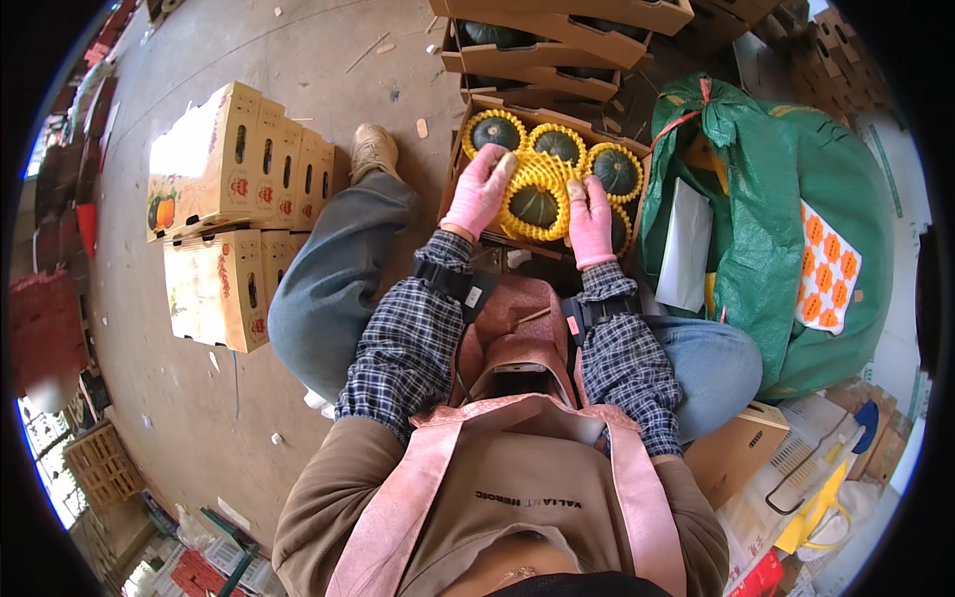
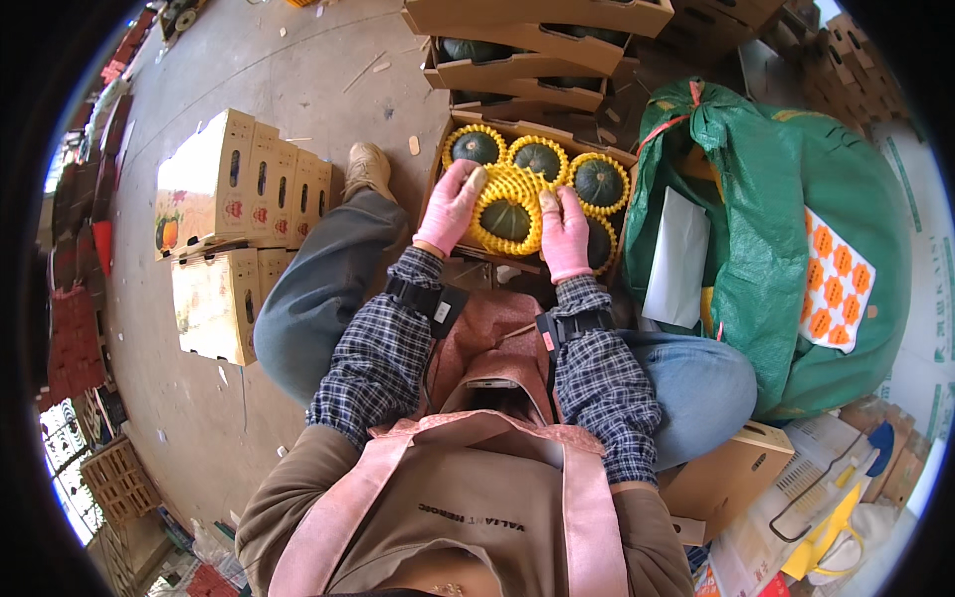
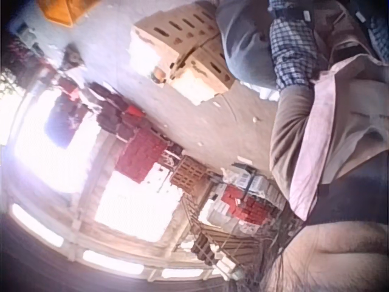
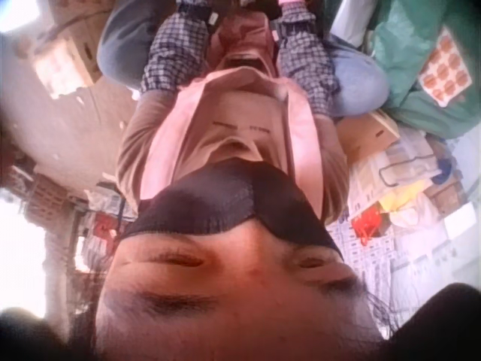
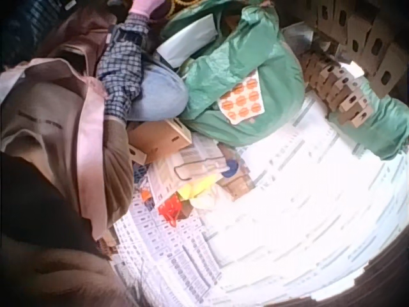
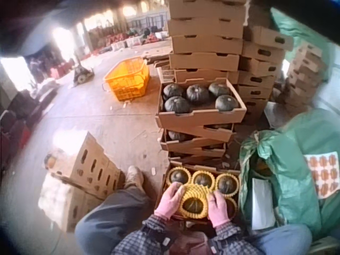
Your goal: The person places yellow foam mesh sleeves onto squashes, arranges the squashes in a cardboard box, and applies stickers to a sheet before placing the box into another container.
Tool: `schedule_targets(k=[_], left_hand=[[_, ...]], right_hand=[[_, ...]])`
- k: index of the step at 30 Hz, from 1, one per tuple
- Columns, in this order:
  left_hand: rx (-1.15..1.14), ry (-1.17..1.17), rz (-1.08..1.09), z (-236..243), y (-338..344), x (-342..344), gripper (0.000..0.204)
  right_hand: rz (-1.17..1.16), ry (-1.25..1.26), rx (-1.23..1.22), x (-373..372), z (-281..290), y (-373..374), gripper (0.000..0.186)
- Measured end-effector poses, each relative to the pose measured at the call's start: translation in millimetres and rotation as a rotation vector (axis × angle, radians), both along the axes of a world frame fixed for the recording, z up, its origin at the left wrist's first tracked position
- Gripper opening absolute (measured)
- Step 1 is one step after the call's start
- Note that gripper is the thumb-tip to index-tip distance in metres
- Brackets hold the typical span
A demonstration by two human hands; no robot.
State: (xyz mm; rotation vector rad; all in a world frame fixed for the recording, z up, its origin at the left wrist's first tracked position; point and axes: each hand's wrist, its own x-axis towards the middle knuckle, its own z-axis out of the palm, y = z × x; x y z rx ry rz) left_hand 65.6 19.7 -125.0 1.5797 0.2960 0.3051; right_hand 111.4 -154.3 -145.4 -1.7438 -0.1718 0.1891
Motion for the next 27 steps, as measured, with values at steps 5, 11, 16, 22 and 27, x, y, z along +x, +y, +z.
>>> schedule_targets(k=[5,11,16,22,27], left_hand=[[-0.169,0.178,0.057,-11,4,6,0.015],[-0.753,0.284,0.103,-45,11,2,0.020],[0.489,0.216,0.236,-21,12,-3,0.019],[0.565,-0.118,0.053,16,-1,-18,0.017],[0.419,-0.028,0.027,-1,4,-17,0.017]], right_hand=[[-0.198,-0.091,-0.133,7,-5,15,0.020],[0.005,-0.080,-0.336,26,-11,10,0.020],[-0.091,-0.345,-0.670,19,13,9,0.016],[0.128,-0.404,-0.681,-11,41,6,0.034],[0.077,-0.315,-0.682,-11,29,14,0.033]])
